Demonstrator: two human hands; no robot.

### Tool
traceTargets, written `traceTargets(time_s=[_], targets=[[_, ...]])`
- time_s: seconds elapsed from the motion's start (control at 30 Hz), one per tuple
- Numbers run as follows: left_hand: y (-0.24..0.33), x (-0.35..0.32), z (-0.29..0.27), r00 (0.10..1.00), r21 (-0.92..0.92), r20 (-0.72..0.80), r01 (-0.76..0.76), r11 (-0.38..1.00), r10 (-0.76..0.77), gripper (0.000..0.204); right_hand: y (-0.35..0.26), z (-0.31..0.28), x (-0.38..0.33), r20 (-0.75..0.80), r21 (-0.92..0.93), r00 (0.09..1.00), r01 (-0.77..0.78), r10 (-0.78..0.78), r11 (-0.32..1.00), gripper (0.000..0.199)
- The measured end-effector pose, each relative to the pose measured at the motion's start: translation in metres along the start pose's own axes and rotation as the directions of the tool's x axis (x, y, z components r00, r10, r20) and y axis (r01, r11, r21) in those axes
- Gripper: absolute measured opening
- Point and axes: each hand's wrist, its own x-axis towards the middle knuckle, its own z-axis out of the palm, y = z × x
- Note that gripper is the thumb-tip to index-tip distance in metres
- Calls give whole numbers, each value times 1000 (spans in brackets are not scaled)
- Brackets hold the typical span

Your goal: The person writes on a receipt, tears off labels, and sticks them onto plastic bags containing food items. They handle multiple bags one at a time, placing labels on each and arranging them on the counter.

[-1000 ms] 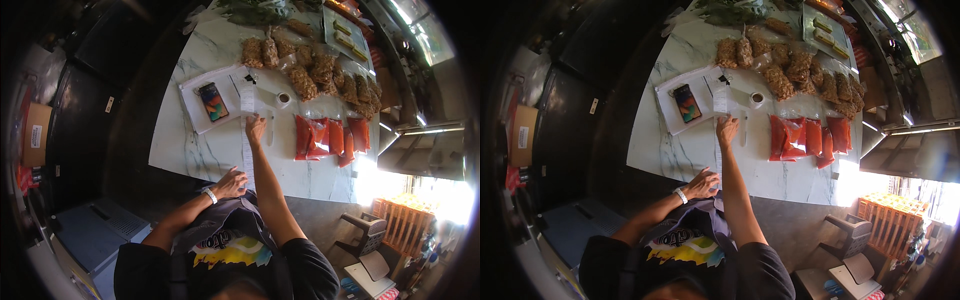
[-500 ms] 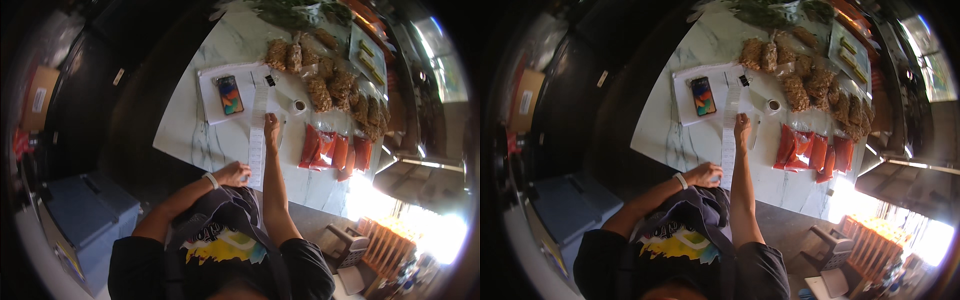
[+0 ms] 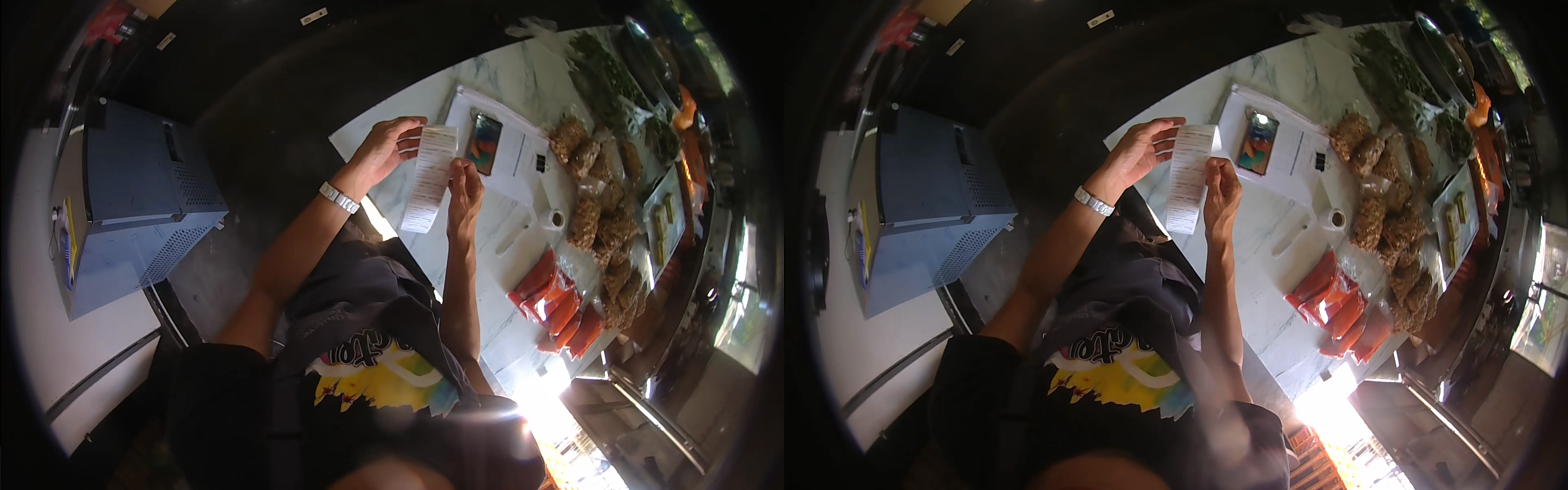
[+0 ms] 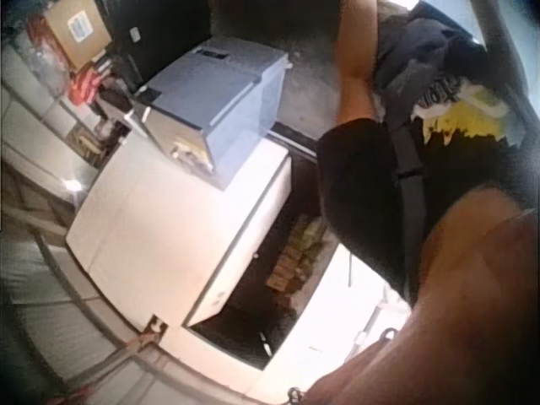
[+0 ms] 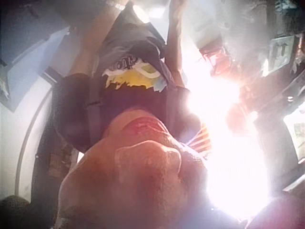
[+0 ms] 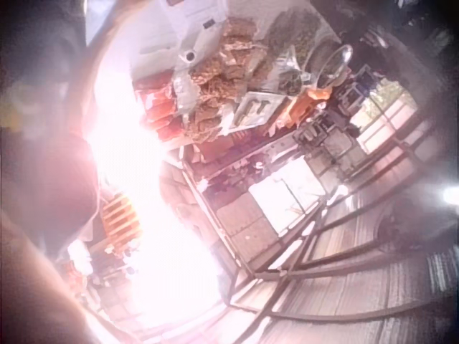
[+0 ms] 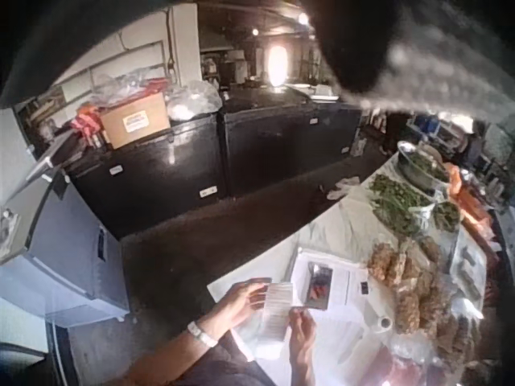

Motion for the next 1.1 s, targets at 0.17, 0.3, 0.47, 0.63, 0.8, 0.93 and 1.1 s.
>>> traceTargets(time_s=[0.17,0.3,0.47,0.63,0.8,0.93,1.1], targets=[[68,-14,-66,952,-42,-143,-278,960,270,40,-6,110,26,98,19,994,49,-50,999,32],[128,-17,-132,938,-115,-177,-321,940,299,34,-9,198,51,207,-39,978,-6,14,999,32],[203,-14,-199,955,-91,-212,-231,969,208,32,-1,281,70,265,-22,963,-45,49,999,27],[240,4,-241,889,107,-253,-365,925,381,23,14,329,94,311,-47,950,-17,31,999,26],[258,37,-257,800,302,-284,-448,841,528,16,13,348,130,266,-72,963,-15,34,997,27],[277,79,-244,673,524,-132,-575,628,727,13,-9,338,186,-23,-224,986,158,-167,962,19],[296,129,-208,618,708,65,-582,400,783,21,-89,340,264,21,-485,783,552,-622,678,21]])
